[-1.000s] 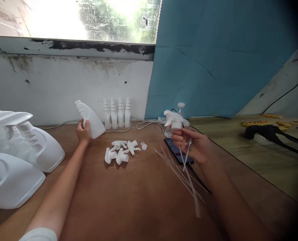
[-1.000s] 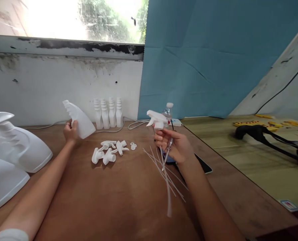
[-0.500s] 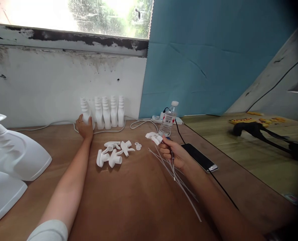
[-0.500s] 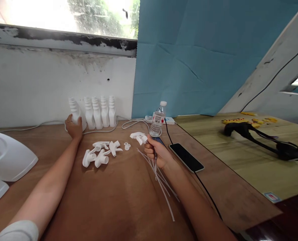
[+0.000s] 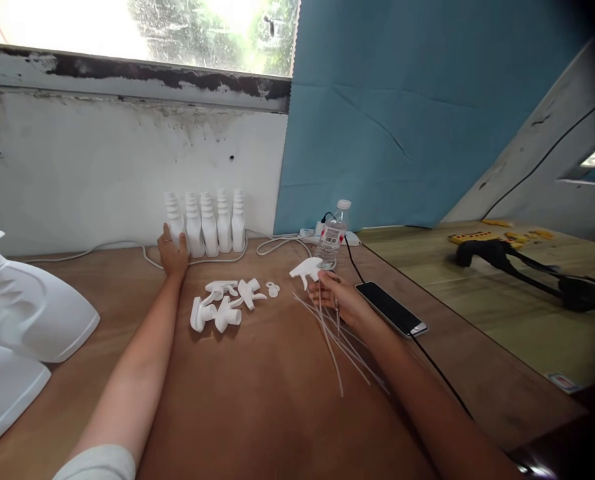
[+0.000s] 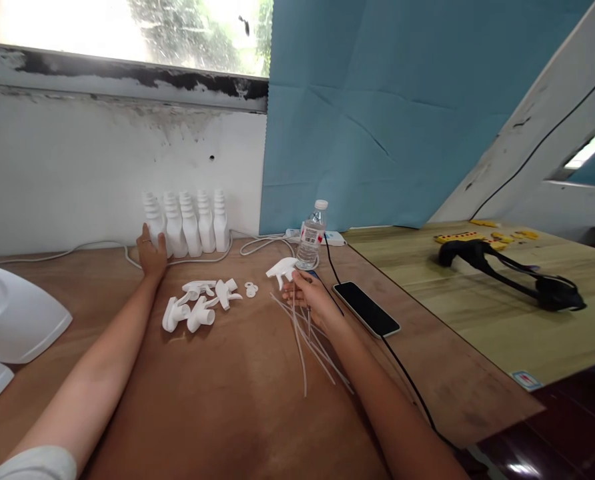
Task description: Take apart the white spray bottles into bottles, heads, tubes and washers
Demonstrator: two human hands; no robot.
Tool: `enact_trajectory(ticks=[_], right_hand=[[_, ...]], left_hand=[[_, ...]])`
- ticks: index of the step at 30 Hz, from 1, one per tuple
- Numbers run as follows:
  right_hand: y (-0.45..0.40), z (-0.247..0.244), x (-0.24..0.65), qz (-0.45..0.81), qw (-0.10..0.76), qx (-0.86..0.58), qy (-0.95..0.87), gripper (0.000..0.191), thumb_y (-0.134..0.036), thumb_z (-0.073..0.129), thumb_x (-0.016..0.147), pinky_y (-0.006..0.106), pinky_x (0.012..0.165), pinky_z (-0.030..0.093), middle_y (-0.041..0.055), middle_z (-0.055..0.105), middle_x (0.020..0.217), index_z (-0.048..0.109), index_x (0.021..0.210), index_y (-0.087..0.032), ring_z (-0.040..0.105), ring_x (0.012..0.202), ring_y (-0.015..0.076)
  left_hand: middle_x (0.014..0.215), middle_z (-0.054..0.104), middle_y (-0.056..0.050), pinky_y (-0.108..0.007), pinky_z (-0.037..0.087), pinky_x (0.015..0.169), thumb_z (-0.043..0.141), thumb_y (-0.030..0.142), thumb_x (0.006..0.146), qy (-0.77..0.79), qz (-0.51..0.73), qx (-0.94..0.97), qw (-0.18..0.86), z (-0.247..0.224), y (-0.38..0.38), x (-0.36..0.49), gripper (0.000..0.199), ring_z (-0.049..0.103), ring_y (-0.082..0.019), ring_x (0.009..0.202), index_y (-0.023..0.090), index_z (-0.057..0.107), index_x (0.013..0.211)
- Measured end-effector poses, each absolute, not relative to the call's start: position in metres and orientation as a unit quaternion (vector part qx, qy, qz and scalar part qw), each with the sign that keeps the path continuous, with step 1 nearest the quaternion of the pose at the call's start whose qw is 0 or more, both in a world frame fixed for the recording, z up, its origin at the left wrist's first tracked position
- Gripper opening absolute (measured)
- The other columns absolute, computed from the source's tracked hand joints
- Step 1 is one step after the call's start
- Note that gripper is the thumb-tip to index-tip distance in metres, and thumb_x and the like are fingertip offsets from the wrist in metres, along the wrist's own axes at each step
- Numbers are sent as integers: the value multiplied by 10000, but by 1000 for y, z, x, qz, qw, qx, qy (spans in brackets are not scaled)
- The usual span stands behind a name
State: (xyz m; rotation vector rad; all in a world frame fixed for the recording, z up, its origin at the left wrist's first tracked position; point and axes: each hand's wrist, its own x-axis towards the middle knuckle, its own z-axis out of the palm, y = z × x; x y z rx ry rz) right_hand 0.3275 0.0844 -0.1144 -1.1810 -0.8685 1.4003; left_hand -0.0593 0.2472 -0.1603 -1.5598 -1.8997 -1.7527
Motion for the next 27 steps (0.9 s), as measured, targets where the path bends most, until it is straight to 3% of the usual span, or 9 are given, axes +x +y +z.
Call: enact_trajectory(ticks=[5, 10, 15, 18, 24, 27], right_hand=[[87, -118, 331, 486, 555, -525, -424, 264, -317, 667, 829, 281, 639, 583, 40, 726, 761, 578, 1052, -208, 721, 703, 181], [87, -119, 324, 376, 609, -504, -484, 377, -426, 657, 805, 352, 795, 573, 34, 728, 850, 589, 1124, -238, 714, 845, 207], [81, -117, 316, 355, 600, -487, -526, 449, -489, 606, 833, 401, 820, 553, 60, 718, 898, 567, 1207, -243, 701, 821, 227], [76, -115, 315, 254, 591, -508, -573, 467, -485, 558, 869, 405, 856, 521, 74, 710, 964, 557, 1255, -223, 673, 909, 239], [65, -110, 314, 56, 541, -545, -638, 404, -410, 470, 937, 337, 819, 485, 88, 679, 1113, 555, 1287, -227, 635, 940, 228], [56, -109, 307, 46, 526, -515, -675, 390, -384, 473, 944, 307, 740, 496, 60, 705, 993, 530, 1308, -254, 650, 811, 203]], left_hand=[[1262, 493, -191, -385, 361, 1039, 457, 364, 919, -600, -619, -503, 62, -164, 230, -64, 549, 500, -250, 1137, 83, 378, 1384], [1174, 499, -149, -362, 422, 932, 444, 331, 917, -563, -646, -513, 50, -162, 191, -59, 363, 520, -216, 1012, 124, 466, 1215], [1022, 519, -83, -340, 450, 834, 475, 362, 902, -500, -633, -590, 33, -160, 115, -28, 236, 522, -191, 874, 176, 500, 1046], [964, 530, -66, -331, 471, 774, 511, 354, 880, -456, -604, -654, 6, -160, 64, -7, 189, 536, -187, 832, 202, 503, 992], [988, 531, -77, -374, 469, 803, 554, 156, 842, -312, -518, -790, -105, -158, 4, 17, 286, 545, -222, 912, 279, 484, 1090], [1041, 528, -88, -380, 466, 797, 557, 178, 854, -327, -509, -770, -203, -158, -4, 25, 320, 541, -225, 910, 307, 492, 1139]])
